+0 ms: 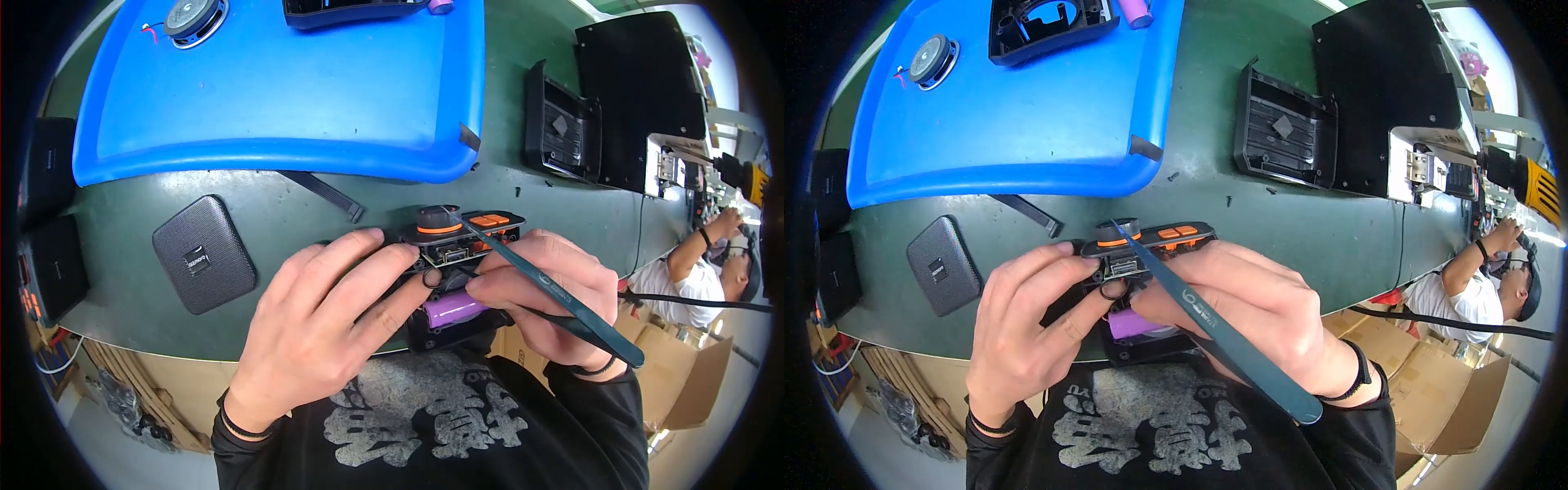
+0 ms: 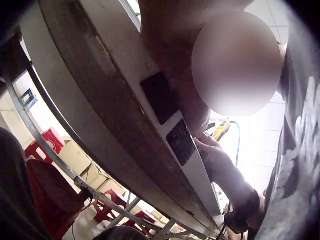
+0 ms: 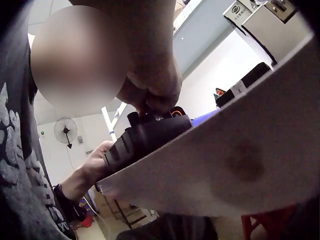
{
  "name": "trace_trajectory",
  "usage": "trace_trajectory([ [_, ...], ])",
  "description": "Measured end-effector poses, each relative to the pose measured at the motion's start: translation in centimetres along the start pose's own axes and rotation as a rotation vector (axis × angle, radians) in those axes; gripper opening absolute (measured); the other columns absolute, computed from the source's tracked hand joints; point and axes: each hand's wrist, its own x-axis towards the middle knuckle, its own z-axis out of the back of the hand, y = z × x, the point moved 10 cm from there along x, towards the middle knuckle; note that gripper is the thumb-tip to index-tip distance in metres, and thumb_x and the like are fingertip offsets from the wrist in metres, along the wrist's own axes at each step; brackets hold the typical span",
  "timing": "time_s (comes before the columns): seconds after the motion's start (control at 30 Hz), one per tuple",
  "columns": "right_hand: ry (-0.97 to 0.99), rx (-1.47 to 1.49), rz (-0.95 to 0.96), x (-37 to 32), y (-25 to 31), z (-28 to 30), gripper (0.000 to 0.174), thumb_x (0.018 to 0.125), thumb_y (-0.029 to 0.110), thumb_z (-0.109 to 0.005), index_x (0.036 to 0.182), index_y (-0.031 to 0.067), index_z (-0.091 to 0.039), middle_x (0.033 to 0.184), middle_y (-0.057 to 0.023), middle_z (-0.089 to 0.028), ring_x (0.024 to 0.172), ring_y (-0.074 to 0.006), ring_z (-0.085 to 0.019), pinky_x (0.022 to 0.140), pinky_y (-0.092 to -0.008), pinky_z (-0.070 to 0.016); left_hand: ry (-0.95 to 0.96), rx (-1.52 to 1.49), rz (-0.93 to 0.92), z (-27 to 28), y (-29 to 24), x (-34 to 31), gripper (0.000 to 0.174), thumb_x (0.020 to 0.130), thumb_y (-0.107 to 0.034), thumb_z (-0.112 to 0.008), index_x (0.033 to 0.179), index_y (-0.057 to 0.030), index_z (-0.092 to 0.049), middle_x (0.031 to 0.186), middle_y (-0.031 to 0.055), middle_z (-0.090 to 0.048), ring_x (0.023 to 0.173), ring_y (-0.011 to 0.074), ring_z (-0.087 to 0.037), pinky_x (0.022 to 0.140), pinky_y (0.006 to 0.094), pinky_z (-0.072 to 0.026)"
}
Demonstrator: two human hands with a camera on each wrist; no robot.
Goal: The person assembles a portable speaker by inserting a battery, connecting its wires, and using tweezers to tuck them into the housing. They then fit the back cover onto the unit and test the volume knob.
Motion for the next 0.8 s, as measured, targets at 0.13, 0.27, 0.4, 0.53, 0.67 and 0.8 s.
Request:
trace_trajectory([
  [0.13, 0.032, -0.005, 0.024, 0.1, 0.3, 0.1, 0.024, 0.064, -0.005, -0.074, 0.088, -0.0008, -0.075, 0.088, -0.0125, -0.069, 0.073, -0.0254, -0.067, 0.066, -0.0336, -0.0538, 0.006, 0.044, -0.033, 0.2, -0.2, 0.2, 0.032, 0.069, -0.007, -0.075, 0.1, -0.0126, -0.077, 0.115, 0.0053, -0.063, 0.105, 0.0283, -0.062, 0.079, 0.0386, -0.0507],
  [0.27, 0.047, 0.007, 0.036, -0.1, 0.2, -0.2, 0.022, 0.068, -0.004, -0.075, 0.09, -0.0028, -0.073, 0.09, -0.0147, -0.069, 0.079, -0.0292, -0.07, 0.071, -0.0357, -0.0577, 0.029, 0.028, -0.031, 0.2, 0.0, 0.3, 0.03, 0.069, -0.007, -0.075, 0.098, -0.0126, -0.076, 0.115, 0.0046, -0.063, 0.104, 0.027, -0.062, 0.079, 0.0376, -0.0492],
  [0.4, 0.016, 0.006, 0.068, -0.2, 0.4, -0.2, 0.021, 0.07, -0.002, -0.076, 0.091, -0.0027, -0.073, 0.09, -0.0147, -0.068, 0.077, -0.0287, -0.07, 0.069, -0.0352, -0.0574, 0.029, 0.03, -0.035, 0.2, 0.0, 0.2, 0.031, 0.069, -0.006, -0.075, 0.1, -0.0129, -0.076, 0.116, 0.0042, -0.062, 0.103, 0.0261, -0.062, 0.079, 0.037, -0.0483],
  [0.53, -0.044, 0.023, 0.038, -0.7, 0.2, 0.4, 0.018, 0.071, -0.002, -0.079, 0.089, 0.0013, -0.075, 0.086, -0.0123, -0.071, 0.071, -0.0248, -0.067, 0.064, -0.0328, -0.0524, 0.031, 0.001, -0.024, 0.0, 0.1, 0.3, 0.041, 0.066, -0.001, -0.073, 0.106, -0.0136, -0.075, 0.117, 0.0045, -0.063, 0.104, 0.0262, -0.062, 0.08, 0.0371, -0.0477],
  [0.67, -0.05, 0.062, 0.047, -0.9, 0.1, 0.6, 0.022, 0.071, 0.001, -0.082, 0.091, -0.0021, -0.073, 0.086, -0.0139, -0.068, 0.073, -0.0269, -0.067, 0.065, -0.0347, -0.0557, 0.049, 0.005, -0.016, 0.0, 0.1, 0.2, 0.051, 0.062, 0.003, -0.07, 0.11, -0.0142, -0.074, 0.118, 0.005, -0.063, 0.105, 0.027, -0.061, 0.081, 0.0376, -0.0474],
  [0.8, -0.054, 0.044, 0.093, -0.9, 0.3, 0.2, 0.021, 0.072, 0.002, -0.082, 0.091, -0.0024, -0.073, 0.086, -0.0141, -0.068, 0.073, -0.0276, -0.067, 0.066, -0.0346, -0.0556, 0.052, 0.006, -0.014, 0.0, 0.2, 0.1, 0.057, 0.059, 0.004, -0.067, 0.112, -0.0142, -0.073, 0.119, 0.006, -0.063, 0.105, 0.0284, -0.061, 0.083, 0.0386, -0.0473],
])
